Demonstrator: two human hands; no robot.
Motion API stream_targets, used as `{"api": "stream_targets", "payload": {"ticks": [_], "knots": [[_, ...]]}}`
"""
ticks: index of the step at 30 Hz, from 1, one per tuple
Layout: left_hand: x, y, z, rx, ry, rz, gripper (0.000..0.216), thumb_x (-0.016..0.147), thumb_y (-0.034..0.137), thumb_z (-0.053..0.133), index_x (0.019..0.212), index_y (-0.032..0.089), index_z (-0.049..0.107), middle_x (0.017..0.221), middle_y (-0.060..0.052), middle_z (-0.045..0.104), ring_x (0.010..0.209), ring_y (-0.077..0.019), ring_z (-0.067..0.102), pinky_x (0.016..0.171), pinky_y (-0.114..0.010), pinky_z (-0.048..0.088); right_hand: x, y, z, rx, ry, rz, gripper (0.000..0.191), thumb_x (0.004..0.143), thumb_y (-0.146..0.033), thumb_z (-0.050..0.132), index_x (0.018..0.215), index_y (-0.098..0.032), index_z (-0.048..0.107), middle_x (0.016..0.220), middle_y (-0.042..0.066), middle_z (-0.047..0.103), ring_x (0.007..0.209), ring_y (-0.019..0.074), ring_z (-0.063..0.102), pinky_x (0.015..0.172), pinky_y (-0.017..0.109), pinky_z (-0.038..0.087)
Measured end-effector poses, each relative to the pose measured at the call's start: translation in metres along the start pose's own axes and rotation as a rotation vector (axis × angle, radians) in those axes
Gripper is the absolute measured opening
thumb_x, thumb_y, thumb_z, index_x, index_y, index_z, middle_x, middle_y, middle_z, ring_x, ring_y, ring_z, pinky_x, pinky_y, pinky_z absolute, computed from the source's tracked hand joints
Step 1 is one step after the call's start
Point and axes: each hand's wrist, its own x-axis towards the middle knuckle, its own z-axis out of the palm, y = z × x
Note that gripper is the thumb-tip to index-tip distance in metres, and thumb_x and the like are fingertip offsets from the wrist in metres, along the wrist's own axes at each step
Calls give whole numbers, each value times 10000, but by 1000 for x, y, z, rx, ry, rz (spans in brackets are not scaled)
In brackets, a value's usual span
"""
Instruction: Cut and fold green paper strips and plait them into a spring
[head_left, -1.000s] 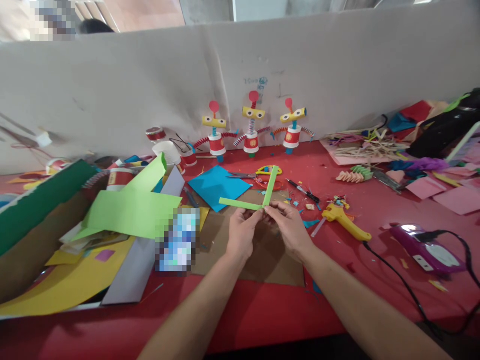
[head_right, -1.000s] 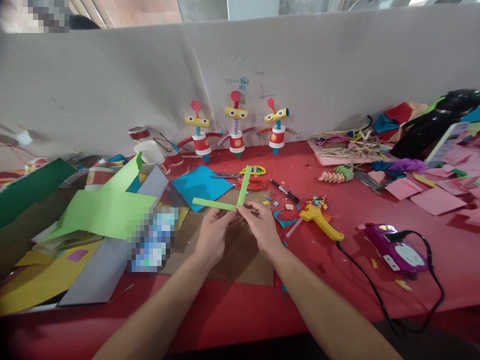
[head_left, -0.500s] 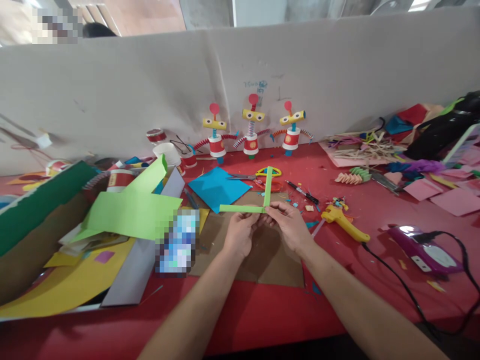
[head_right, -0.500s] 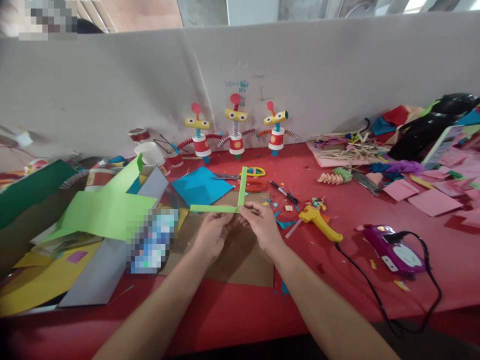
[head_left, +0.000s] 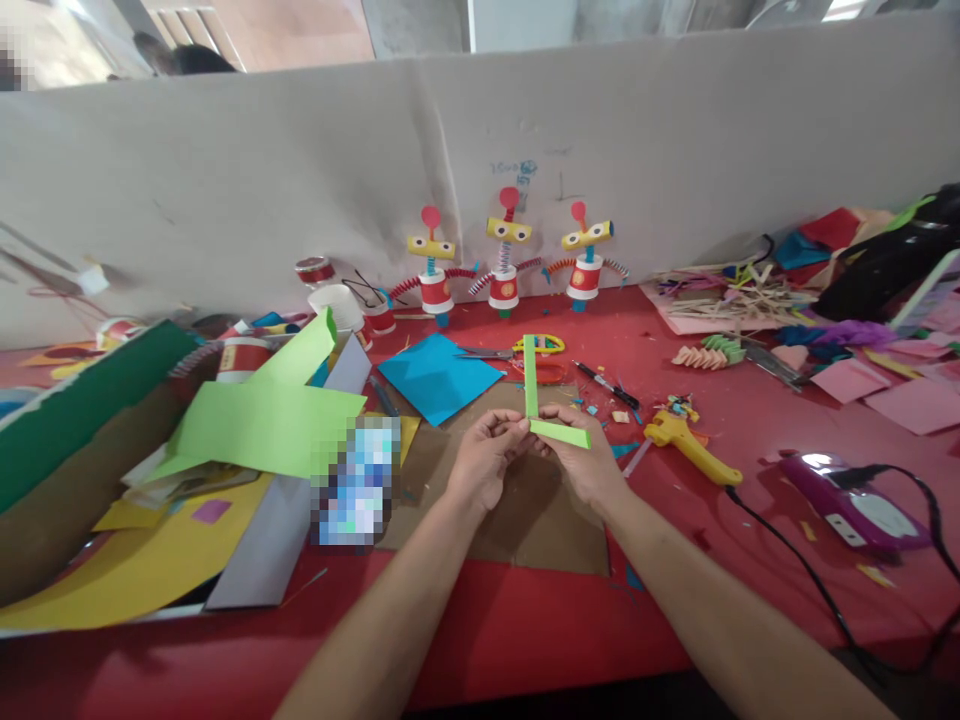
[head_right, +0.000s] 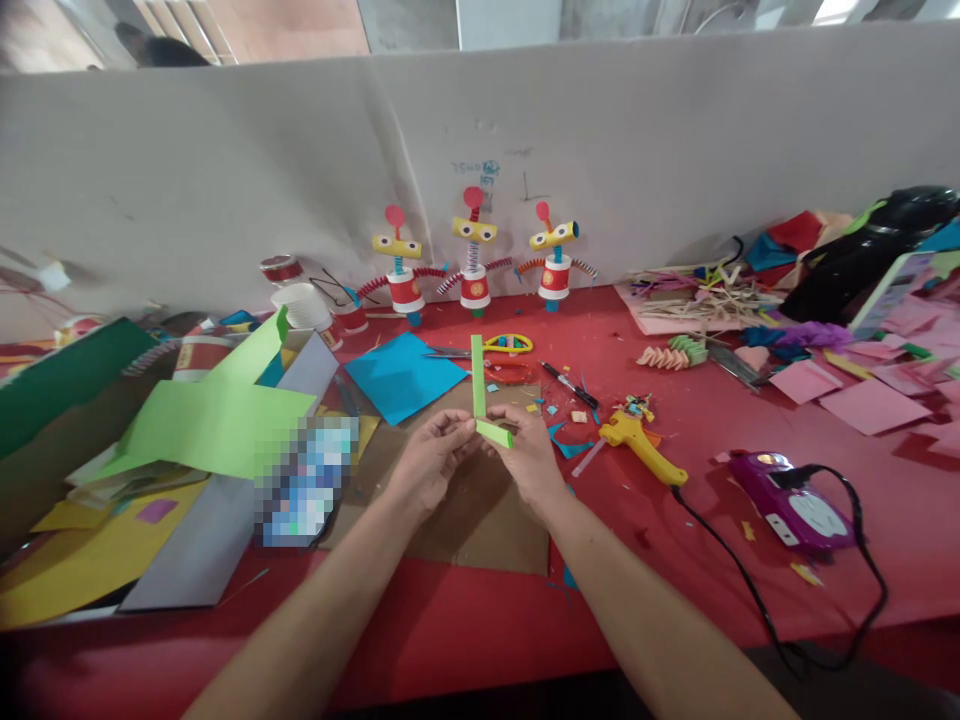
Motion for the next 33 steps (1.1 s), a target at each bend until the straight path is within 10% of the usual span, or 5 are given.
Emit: {"api": "stream_targets", "payload": {"ticks": [10, 33], "knots": [[5, 4, 2, 39, -12, 51, 284, 577, 231, 768, 776, 136, 589, 658, -8, 651, 557, -105, 588, 595, -244, 466, -2, -4, 3, -235, 2, -126, 179, 763, -352, 573, 780, -210, 682, 706, 14, 631, 611, 149, 567, 562, 266, 454], [2, 0, -2, 10, -10, 39, 197, 635, 202, 733, 789, 143, 627, 773, -17, 659, 738, -126, 639, 795, -274, 497, 2, -1, -1, 33, 88, 34, 207, 657, -377, 679, 673, -172, 661, 593, -16, 588, 548, 99, 494, 530, 241, 374]]}}
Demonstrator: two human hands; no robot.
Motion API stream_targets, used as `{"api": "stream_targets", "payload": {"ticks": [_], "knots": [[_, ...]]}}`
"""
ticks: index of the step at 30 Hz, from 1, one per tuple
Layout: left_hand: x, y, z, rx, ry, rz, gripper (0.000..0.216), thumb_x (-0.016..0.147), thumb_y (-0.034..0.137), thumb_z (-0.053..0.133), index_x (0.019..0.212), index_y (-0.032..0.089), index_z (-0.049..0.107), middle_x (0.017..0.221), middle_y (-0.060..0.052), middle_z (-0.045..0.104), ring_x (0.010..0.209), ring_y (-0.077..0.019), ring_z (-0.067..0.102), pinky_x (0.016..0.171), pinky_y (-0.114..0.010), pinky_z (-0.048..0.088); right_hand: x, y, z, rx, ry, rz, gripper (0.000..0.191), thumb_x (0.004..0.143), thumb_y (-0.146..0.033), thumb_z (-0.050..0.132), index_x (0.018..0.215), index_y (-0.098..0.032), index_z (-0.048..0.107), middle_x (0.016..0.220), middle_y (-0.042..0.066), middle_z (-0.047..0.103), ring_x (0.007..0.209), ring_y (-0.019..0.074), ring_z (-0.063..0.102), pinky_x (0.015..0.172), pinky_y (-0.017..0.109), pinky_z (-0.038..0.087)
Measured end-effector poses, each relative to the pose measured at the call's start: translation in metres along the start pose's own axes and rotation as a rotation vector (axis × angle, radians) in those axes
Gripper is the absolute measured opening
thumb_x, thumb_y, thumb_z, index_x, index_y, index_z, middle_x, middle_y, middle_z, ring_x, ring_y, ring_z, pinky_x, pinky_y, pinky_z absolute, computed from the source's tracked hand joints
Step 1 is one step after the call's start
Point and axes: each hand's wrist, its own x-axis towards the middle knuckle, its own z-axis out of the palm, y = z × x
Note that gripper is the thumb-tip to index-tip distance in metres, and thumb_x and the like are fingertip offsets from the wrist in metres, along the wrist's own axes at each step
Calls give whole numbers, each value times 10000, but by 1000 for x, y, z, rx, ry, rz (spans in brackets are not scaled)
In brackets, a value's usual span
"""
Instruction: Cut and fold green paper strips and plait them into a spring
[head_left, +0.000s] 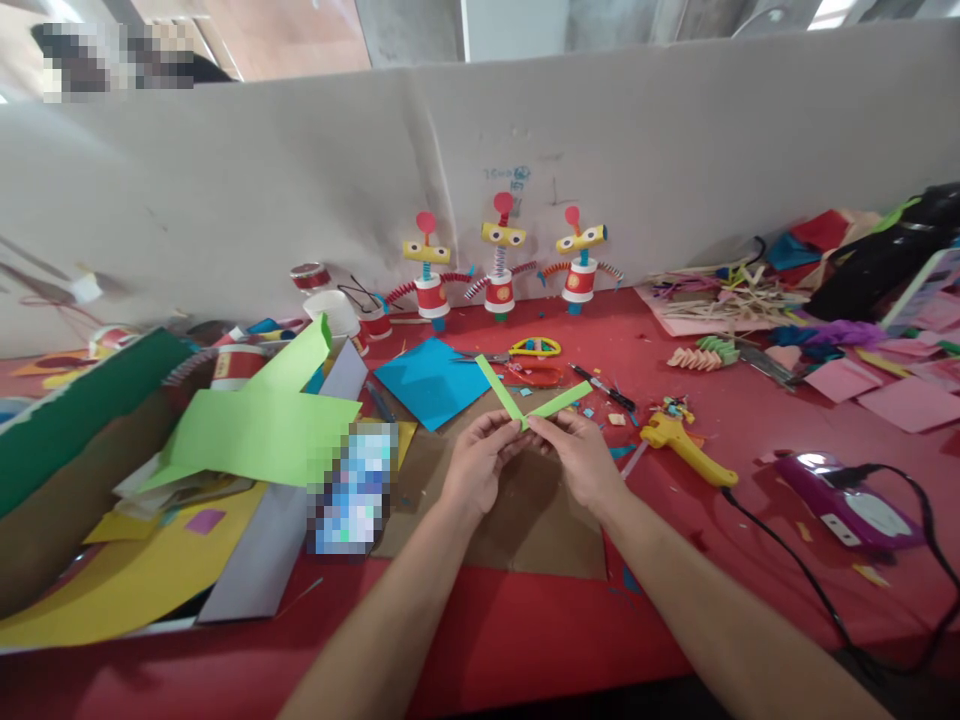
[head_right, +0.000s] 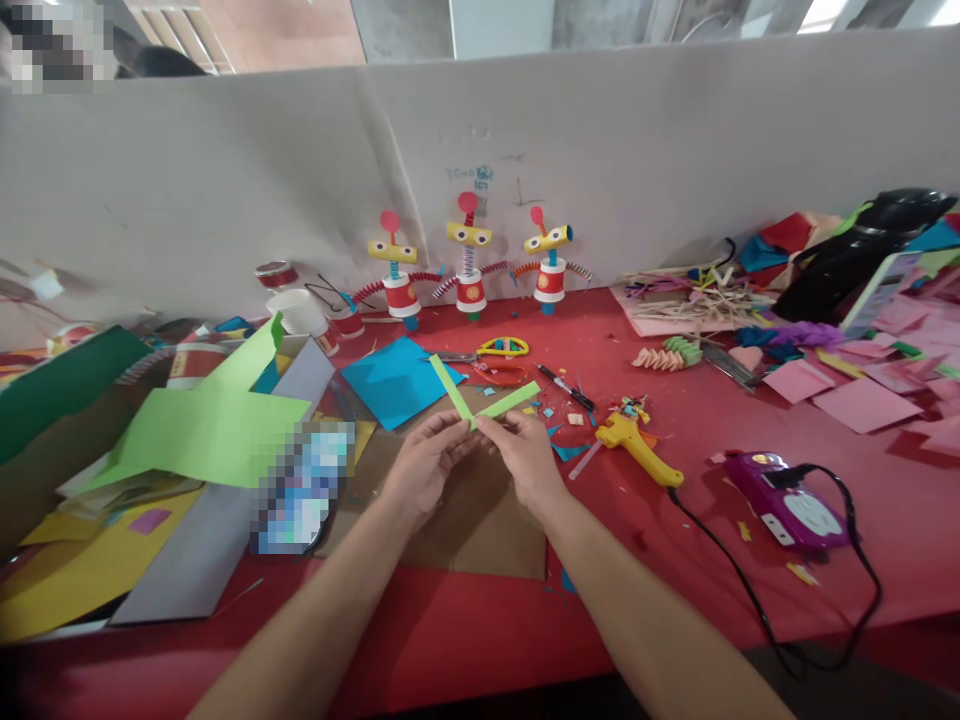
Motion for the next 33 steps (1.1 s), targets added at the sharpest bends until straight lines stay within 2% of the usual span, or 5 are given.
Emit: {"api": "stream_targets", "payload": {"ticks": [4, 11, 16, 29, 33], "knots": [[-2, 0, 2, 11, -6, 17, 218, 641, 209, 727, 814, 152, 609, 793, -14, 650, 753, -125, 634, 787, -272, 490, -1, -1, 1, 97, -14, 53, 236, 665, -408, 664, 674, -173, 642, 620, -6, 598, 558, 103, 514, 543, 244, 387], [-5, -3, 9, 40, 47, 108, 202, 647, 226, 709, 811, 165, 608, 736, 13, 615, 677, -81, 578, 675, -202, 443, -8, -5, 5, -130, -85, -52, 281, 691, -393, 653, 891, -198, 676, 783, 23, 657, 675, 146, 550, 597, 255, 403], [-3, -2, 2, 91, 9, 91, 200, 642, 227, 707, 807, 157, 619, 763, -5, 625, 697, -99, 580, 693, -222, 431, -7, -6, 6, -95, -97, -38, 218, 716, -370, 634, 839, -198, 689, 708, -2, 628, 630, 123, 517, 566, 238, 380], [-7, 0, 7, 389, 81, 353, 146, 677, 230, 667, 770, 176, 568, 704, -1, 602, 672, -125, 563, 648, -229, 429, -10, -3, 9, 31, -75, -40, 176, 704, -358, 661, 781, -202, 689, 727, 1, 636, 696, 146, 564, 708, 289, 463], [-8, 1, 8, 368, 74, 335, 158, 661, 233, 678, 784, 176, 597, 734, -12, 621, 698, -132, 566, 670, -237, 431, -7, -2, 6, 65, -66, -11, 183, 676, -372, 682, 738, -199, 683, 715, 0, 636, 661, 138, 569, 690, 291, 474]]}}
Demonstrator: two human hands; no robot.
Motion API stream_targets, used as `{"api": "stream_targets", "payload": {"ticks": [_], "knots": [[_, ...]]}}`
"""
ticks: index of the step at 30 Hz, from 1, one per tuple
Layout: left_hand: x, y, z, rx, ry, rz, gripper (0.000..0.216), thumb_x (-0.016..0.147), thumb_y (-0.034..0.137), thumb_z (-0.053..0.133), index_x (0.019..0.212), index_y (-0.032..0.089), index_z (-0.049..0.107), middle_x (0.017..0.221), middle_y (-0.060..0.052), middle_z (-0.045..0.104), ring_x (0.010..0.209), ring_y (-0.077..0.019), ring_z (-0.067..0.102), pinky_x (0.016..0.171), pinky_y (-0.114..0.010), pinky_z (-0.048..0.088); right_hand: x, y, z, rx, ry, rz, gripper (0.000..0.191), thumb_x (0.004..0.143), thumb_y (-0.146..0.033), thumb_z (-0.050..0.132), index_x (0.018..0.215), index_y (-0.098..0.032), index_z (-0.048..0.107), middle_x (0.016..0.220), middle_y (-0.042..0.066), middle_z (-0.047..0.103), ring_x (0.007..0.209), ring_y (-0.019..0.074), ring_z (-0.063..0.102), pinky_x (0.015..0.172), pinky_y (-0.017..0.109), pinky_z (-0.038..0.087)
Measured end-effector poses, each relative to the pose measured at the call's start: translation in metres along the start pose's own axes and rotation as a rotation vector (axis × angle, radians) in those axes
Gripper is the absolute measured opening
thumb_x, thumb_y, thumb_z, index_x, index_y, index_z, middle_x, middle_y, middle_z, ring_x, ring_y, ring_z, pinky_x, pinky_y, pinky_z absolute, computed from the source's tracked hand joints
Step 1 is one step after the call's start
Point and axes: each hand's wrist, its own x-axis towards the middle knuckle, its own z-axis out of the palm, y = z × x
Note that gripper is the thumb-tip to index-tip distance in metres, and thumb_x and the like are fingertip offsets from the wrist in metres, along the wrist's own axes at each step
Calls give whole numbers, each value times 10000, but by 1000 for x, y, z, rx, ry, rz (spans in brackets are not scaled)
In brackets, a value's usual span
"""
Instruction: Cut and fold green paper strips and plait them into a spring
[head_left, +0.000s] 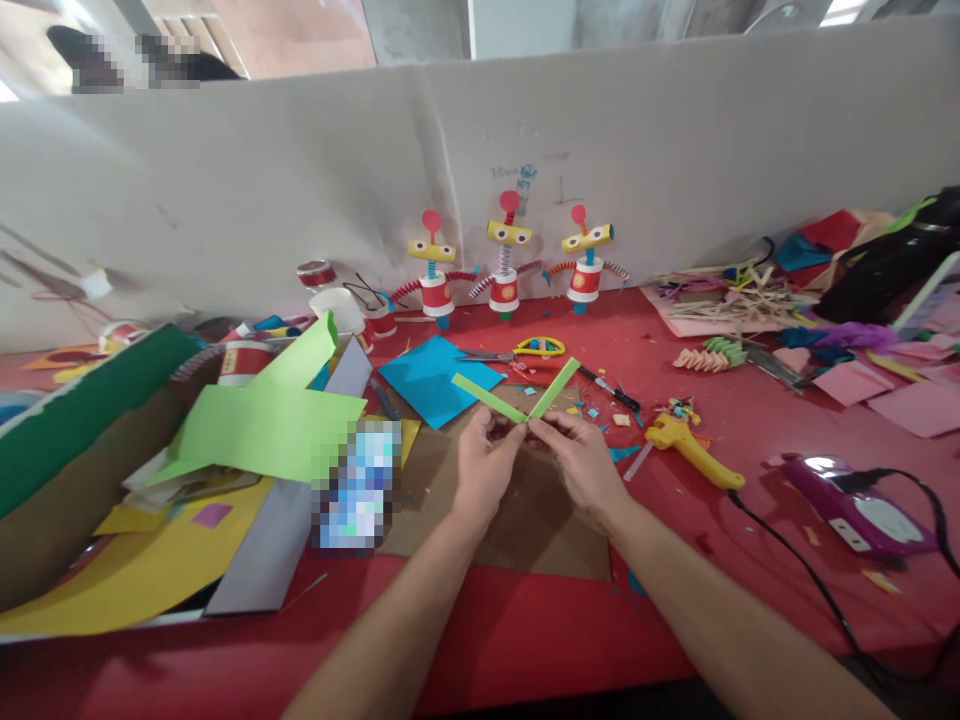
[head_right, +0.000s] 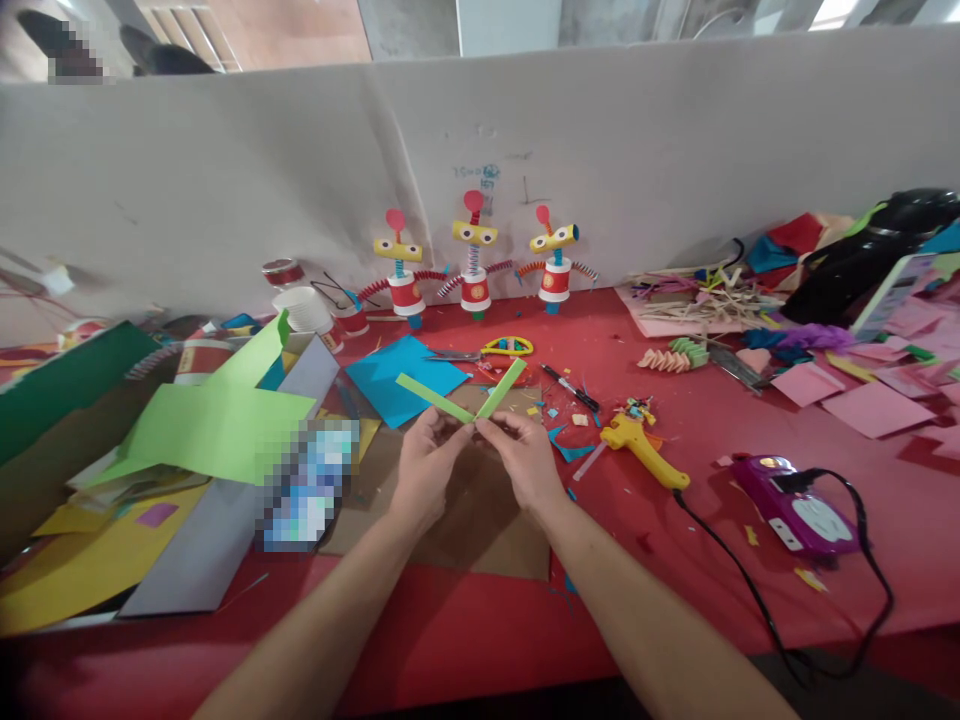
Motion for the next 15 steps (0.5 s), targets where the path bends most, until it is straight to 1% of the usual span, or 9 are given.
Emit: {"api": "stream_targets", "payload": {"ticks": [4, 6, 10, 13, 15], "knots": [[1, 0, 0, -109, -26, -141, 169, 646, 257, 690, 760, 161, 611, 708, -9, 623, 657, -122, 559, 655, -240, 420, 3, 1, -4, -61, -2, -11, 201, 673, -385, 684, 744, -196, 690, 682, 0, 638, 622, 128, 558, 637, 274, 453], [2, -1, -1, -168, -33, -177, 177, 636, 248, 695, 762, 156, 612, 700, -4, 617, 646, -113, 553, 655, -238, 415, 3, 1, -3, -49, -18, -3, 206, 682, -386, 677, 767, -198, 691, 701, 5, 645, 628, 129, 561, 626, 270, 450], [3, -1, -1, -255, -51, -186, 170, 649, 237, 681, 775, 155, 603, 713, -2, 611, 652, -110, 551, 658, -240, 423, 1, -1, 1, -29, -51, 14, 223, 700, -382, 661, 838, -208, 683, 737, 12, 656, 650, 140, 576, 638, 280, 465], [2, 0, 1, -230, -25, -174, 194, 627, 229, 701, 781, 159, 606, 714, 0, 619, 658, -112, 557, 656, -237, 423, -1, -3, 2, -37, -51, 3, 200, 705, -379, 654, 810, -212, 687, 724, 4, 652, 651, 141, 572, 643, 280, 464], [1, 0, 1, -229, -1, -193, 226, 601, 218, 719, 794, 160, 617, 720, -1, 630, 677, -116, 568, 673, -240, 422, 0, -2, 1, -28, -57, -8, 190, 713, -375, 647, 808, -216, 689, 729, -3, 651, 658, 137, 569, 649, 274, 457]]}}
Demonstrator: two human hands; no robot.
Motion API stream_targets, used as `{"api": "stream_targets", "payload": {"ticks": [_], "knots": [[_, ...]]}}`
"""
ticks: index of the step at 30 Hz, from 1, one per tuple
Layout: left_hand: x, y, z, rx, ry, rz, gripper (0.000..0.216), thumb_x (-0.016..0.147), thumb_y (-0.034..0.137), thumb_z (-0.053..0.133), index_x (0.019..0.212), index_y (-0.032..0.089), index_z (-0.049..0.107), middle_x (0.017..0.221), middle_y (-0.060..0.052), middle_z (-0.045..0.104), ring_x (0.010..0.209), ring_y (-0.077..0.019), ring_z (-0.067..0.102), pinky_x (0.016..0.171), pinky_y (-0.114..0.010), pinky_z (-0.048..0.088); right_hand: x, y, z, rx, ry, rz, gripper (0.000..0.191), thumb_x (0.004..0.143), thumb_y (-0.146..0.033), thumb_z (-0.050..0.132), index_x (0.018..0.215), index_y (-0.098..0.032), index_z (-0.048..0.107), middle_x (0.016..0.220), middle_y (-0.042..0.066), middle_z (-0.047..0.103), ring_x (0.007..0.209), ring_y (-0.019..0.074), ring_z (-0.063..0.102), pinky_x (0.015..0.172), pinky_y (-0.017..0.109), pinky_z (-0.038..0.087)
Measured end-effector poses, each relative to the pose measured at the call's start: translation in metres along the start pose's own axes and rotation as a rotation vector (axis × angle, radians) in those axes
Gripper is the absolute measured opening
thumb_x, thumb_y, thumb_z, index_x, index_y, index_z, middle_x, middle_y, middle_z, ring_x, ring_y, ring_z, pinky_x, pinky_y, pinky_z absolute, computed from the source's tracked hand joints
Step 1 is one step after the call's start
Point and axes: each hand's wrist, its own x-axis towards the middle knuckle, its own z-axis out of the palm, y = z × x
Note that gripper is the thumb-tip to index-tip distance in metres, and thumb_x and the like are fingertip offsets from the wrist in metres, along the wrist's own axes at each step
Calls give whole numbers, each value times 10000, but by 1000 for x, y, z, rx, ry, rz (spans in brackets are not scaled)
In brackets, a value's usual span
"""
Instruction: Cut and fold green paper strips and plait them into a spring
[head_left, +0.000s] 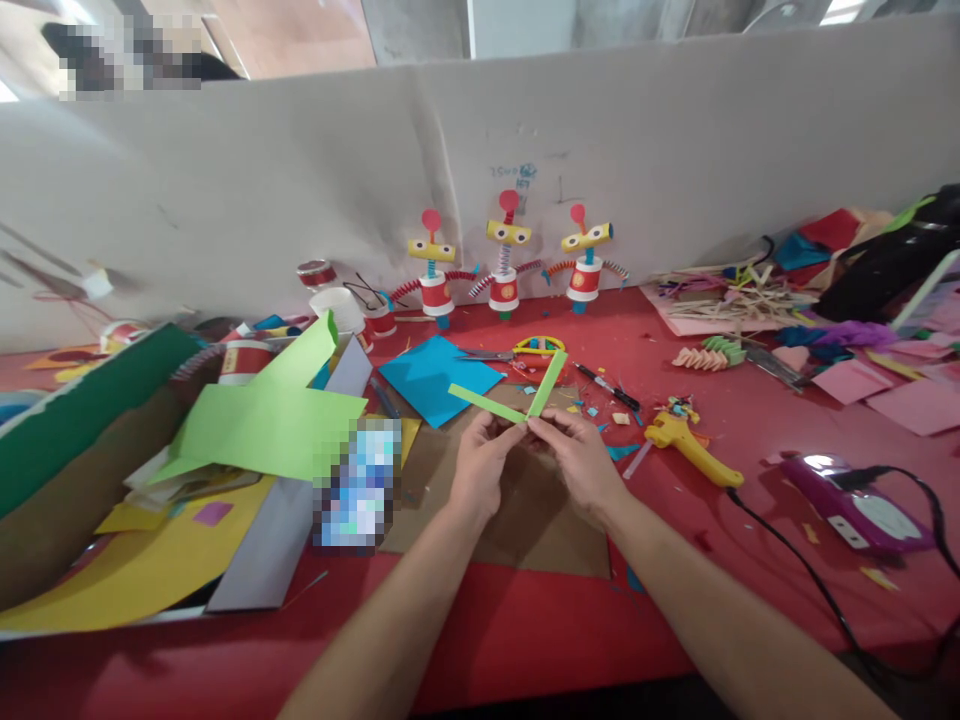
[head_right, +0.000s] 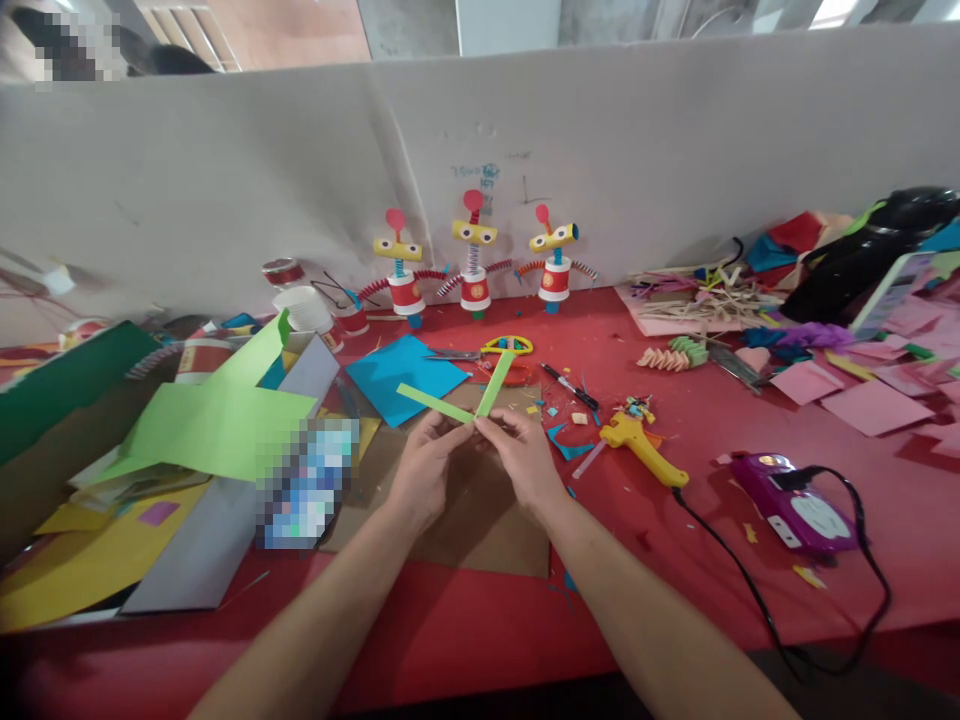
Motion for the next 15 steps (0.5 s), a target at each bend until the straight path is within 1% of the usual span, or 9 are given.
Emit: {"api": "stream_targets", "payload": {"ticks": [3, 5, 9, 12, 15], "knots": [[1, -1, -1, -41, 10, -40, 272, 585, 220, 730, 831, 161, 629, 775, -15, 652, 723, -132, 590, 709, -258, 429, 2, 2, -3, 20, -6, 8, 191, 719, -373, 640, 823, -221, 691, 726, -8, 650, 655, 127, 562, 652, 268, 445], [1, -2, -2, -36, 13, -36, 282, 592, 229, 729, 848, 160, 632, 789, -20, 655, 731, -136, 593, 709, -262, 431, 3, 4, -4, 50, -17, 31, 185, 713, -372, 645, 809, -221, 694, 718, -7, 650, 645, 126, 560, 645, 268, 440], [1, -4, -2, 6, 40, 1, 276, 584, 223, 734, 829, 152, 629, 737, -13, 644, 682, -127, 579, 669, -252, 429, 3, 4, -3, 67, -34, 52, 177, 713, -370, 644, 787, -219, 698, 709, -4, 655, 630, 131, 565, 626, 270, 438], [1, -5, -1, -27, 55, 6, 255, 586, 209, 730, 809, 150, 622, 706, -2, 637, 644, -111, 569, 648, -243, 427, 2, 3, -1, 40, -10, 44, 194, 738, -383, 616, 770, -210, 696, 683, 4, 654, 613, 138, 572, 600, 272, 444], [3, -6, -2, -114, 61, -65, 238, 591, 177, 718, 807, 151, 622, 708, -1, 640, 637, -98, 571, 638, -225, 429, 1, 1, 0, 114, -6, 76, 232, 768, -402, 572, 793, -203, 687, 703, 28, 667, 633, 163, 601, 575, 285, 461]]}}
